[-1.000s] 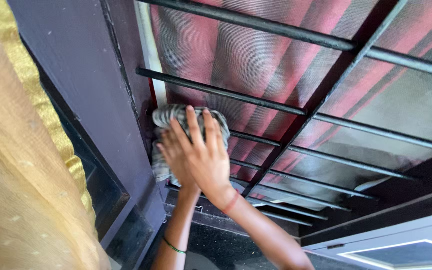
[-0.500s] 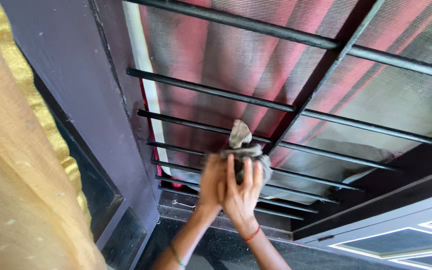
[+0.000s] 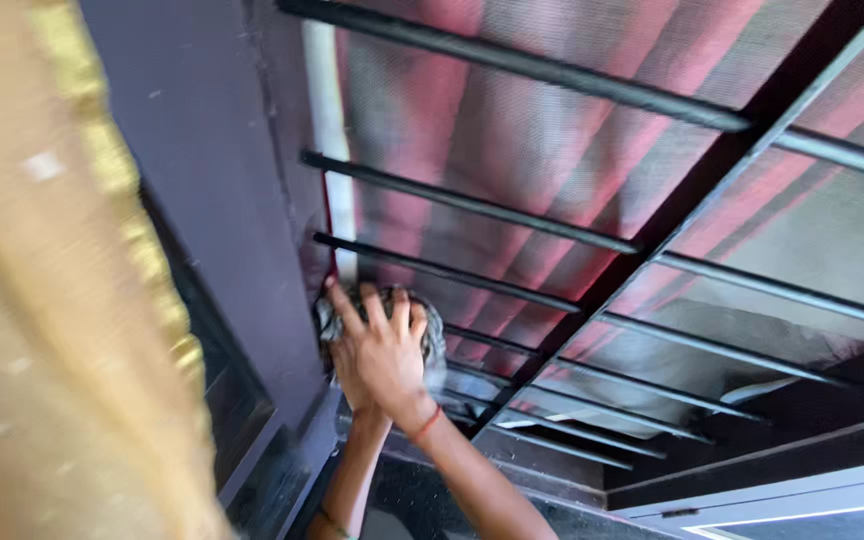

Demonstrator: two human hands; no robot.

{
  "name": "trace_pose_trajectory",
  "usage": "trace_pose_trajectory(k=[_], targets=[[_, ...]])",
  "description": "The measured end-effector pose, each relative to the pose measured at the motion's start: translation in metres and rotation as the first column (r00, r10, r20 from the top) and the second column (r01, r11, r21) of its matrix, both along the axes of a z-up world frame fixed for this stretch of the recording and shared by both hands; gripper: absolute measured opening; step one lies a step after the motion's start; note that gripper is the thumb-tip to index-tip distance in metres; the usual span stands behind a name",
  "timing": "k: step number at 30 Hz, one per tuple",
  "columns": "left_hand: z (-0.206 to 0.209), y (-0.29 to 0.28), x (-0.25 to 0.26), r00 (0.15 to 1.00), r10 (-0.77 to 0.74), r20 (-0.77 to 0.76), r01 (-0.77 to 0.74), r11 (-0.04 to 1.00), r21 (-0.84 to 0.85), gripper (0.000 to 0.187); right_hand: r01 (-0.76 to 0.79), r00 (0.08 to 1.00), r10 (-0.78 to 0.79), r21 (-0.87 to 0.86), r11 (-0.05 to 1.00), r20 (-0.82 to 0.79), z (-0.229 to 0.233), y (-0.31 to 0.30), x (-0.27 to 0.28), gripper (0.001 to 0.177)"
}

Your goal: The person cleans a black metal window grille using a cloth. They wipe the horizontal and vertical bars and the surrounding frame, moving the cloth along the surface to remove dust.

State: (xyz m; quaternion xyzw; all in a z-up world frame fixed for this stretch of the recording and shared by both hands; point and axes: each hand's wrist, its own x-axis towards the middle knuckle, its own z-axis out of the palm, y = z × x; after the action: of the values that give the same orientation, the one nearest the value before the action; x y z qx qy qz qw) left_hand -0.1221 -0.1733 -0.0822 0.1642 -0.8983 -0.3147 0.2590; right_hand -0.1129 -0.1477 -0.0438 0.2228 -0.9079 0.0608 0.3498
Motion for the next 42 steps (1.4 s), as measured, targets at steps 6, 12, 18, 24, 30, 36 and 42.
trace_pose_trajectory(k=[6,12,18,24,30,36,42], targets=[[-0.017,0.069,-0.017,0.950,-0.219,-0.222,0.135,0.930,-0.341,0.075,0.243,0.969,-0.244,-0.020,0.970,-0.047,-0.012,0.093,0.002,0.062],[-0.061,0.116,0.008,0.773,-0.574,-0.270,0.464,0.802,-0.376,0.081,0.312,0.947,-0.320,-0.144,0.939,-0.037,-0.032,0.121,0.014,0.059],[-0.065,0.048,-0.006,0.953,-0.286,-0.100,0.246,0.922,-0.298,0.088,0.068,0.995,-0.035,-0.364,0.929,0.097,-0.006,0.041,0.008,0.088],[-0.072,-0.006,-0.017,0.996,-0.055,-0.071,0.036,0.970,-0.239,0.095,0.069,0.998,-0.069,0.049,0.996,-0.005,0.003,-0.029,-0.015,0.086],[-0.139,0.036,-0.015,0.958,-0.244,-0.150,0.174,0.913,-0.370,0.102,0.313,0.948,-0.316,-0.065,0.947,-0.041,0.008,0.095,0.007,0.053],[-0.197,0.108,-0.027,0.952,-0.306,0.010,0.277,0.845,-0.458,0.073,0.277,0.961,-0.278,-0.053,0.959,0.006,-0.003,0.141,0.035,0.064],[-0.164,0.132,0.023,0.755,-0.611,-0.236,0.556,0.788,-0.263,0.079,0.147,0.962,-0.042,-0.383,0.912,0.269,-0.010,0.185,0.099,0.044]])
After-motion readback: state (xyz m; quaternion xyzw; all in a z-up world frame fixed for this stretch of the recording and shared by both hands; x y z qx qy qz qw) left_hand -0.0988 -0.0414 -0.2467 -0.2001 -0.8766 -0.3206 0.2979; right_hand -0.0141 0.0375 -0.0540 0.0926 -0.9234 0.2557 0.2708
